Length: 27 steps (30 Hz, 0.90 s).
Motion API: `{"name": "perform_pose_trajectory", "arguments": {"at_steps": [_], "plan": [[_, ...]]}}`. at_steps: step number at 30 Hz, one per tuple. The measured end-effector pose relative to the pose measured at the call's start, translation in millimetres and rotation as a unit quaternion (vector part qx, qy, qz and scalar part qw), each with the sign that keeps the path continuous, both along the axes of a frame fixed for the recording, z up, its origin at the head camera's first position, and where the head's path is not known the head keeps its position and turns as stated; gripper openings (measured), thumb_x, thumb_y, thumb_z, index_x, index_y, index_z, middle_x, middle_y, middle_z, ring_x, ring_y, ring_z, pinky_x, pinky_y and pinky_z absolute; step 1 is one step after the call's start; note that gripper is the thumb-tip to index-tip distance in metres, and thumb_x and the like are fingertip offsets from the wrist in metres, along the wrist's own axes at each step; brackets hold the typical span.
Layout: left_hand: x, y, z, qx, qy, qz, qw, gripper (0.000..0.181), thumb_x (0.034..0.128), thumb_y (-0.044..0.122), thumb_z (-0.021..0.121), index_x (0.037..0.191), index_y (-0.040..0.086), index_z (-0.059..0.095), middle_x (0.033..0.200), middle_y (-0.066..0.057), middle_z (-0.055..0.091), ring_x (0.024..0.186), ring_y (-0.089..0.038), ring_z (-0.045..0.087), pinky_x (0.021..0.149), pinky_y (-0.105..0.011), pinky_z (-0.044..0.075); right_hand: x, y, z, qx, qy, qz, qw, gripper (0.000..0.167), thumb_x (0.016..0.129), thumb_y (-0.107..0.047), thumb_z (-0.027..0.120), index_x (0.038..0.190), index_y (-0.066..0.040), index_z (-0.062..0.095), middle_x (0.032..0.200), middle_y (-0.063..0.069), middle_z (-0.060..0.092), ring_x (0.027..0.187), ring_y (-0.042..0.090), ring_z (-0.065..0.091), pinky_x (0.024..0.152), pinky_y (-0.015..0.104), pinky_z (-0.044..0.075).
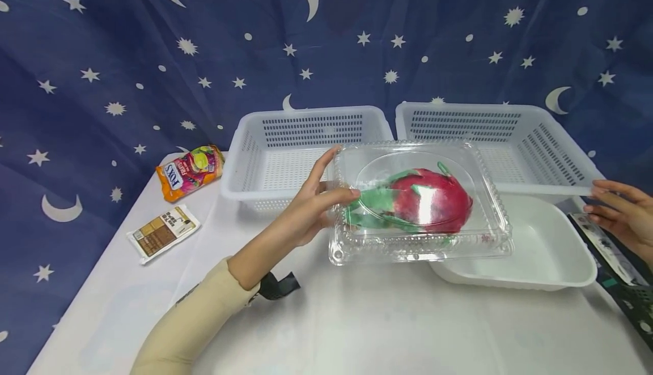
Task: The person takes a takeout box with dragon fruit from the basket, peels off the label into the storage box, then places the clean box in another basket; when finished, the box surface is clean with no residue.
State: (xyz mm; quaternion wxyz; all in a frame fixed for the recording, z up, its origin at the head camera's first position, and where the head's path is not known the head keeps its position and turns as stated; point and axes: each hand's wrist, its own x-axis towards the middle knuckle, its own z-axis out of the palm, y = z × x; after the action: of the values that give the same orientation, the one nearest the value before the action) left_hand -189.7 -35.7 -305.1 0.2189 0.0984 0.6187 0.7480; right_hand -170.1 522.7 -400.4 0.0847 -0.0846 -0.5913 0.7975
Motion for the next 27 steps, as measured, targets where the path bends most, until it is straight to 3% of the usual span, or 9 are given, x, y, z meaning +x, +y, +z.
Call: {"name": "perform_pose_trajectory", "arguments": {"at_steps": [4,11,21,24,27], "plan": [[-10.0,11.1,-0.4,0.0,-0.002,0.005,1.0,0.085,0.082,0.013,0.069,0.148,0.048,0.026,0.14,-0.02,0.033,0.123,-0.033,0.046,0.092,-0.059,0.047,0.6,1.5,-3.2,0.003,-0.017,-0.011,0.9998,0.021,0.093,-0.005,0.064,0.103,-0.021,0.073,0.082,-0.003,0.071,0.062,0.016,0.068,0.052,0.023,0.054],[-30.1,29.7,-2.4,0.011,-0.017,0.022,0.9996,0.084,0.0834,0.012,0.069,0.148,0.046,0.026,0.135,-0.019,0.042,0.124,-0.041,0.049,0.086,-0.058,0.051,3.3,4.2,-9.2,0.014,-0.038,-0.025,0.9989,0.02,0.091,-0.007,0.067,0.103,-0.023,0.073,0.082,-0.005,0.071,0.063,0.015,0.068,0.054,0.022,0.054],[-52.1,45.5,1.6,0.04,-0.032,0.032,0.9982,0.086,0.0868,0.012,0.066,0.152,0.042,0.018,0.128,-0.017,0.056,0.134,-0.053,0.034,0.092,-0.07,0.041,-2.0,5.5,-6.2,0.042,-0.053,-0.027,0.9973,0.02,0.09,-0.01,0.069,0.101,-0.026,0.073,0.082,-0.008,0.069,0.063,0.014,0.068,0.054,0.022,0.055],[-56.9,53.6,4.8,0.044,-0.037,0.031,0.9979,0.084,0.0875,0.013,0.066,0.15,0.044,0.02,0.134,-0.015,0.053,0.135,-0.053,0.031,0.091,-0.07,0.041,-2.5,4.9,-3.4,0.032,-0.051,-0.026,0.9978,0.02,0.091,-0.008,0.068,0.101,-0.025,0.074,0.083,-0.007,0.069,0.064,0.014,0.068,0.054,0.022,0.055],[-62.1,63.2,8.3,0.048,-0.037,0.03,0.9977,0.083,0.0874,0.014,0.067,0.148,0.047,0.022,0.153,-0.009,0.031,0.136,-0.054,0.028,0.09,-0.07,0.043,-2.1,3.0,-0.6,0.024,-0.05,-0.026,0.9981,0.022,0.091,-0.007,0.068,0.102,-0.025,0.074,0.084,-0.007,0.069,0.064,0.014,0.069,0.054,0.023,0.055]]}}
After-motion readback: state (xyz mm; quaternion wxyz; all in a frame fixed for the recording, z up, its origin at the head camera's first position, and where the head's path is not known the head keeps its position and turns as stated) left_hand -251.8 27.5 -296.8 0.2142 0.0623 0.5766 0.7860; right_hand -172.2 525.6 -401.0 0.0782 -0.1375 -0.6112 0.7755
